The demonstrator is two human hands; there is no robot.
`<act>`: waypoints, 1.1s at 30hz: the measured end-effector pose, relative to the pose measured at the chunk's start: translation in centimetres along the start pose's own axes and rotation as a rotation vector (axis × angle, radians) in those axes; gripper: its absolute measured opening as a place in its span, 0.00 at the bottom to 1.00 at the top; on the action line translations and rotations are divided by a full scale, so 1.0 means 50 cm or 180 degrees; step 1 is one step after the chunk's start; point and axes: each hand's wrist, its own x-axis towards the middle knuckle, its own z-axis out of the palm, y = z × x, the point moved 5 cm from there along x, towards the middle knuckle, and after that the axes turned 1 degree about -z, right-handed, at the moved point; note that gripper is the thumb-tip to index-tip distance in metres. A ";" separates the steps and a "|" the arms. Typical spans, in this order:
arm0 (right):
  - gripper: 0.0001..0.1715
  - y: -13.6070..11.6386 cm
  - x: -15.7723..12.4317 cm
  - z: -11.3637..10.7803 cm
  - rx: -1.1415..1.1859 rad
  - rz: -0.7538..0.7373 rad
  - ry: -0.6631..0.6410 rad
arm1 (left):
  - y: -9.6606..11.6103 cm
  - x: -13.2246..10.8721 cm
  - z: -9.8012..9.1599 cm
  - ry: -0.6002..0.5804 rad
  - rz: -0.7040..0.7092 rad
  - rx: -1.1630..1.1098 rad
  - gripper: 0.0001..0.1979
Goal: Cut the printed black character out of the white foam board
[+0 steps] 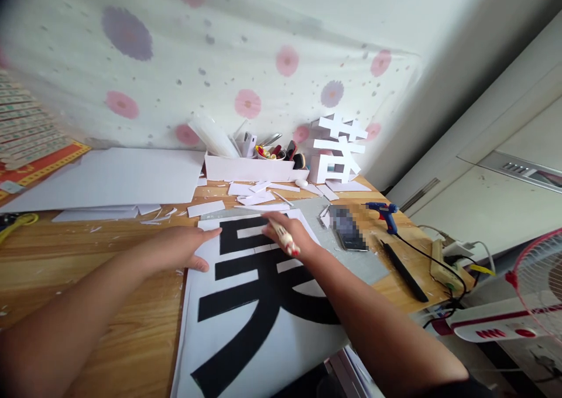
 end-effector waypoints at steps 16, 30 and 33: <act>0.23 -0.019 -0.270 -0.014 -0.1252 -0.0707 -0.0453 | 0.079 0.042 0.002 0.1095 0.0676 0.0389 0.21; 0.18 0.066 -0.490 -0.166 -0.1358 0.0012 0.1283 | 0.106 0.104 0.016 0.0830 0.1091 0.0154 0.27; 0.22 0.064 -0.552 -0.150 -0.1322 0.0040 0.1727 | 0.106 0.113 0.011 0.0772 0.1078 0.0209 0.28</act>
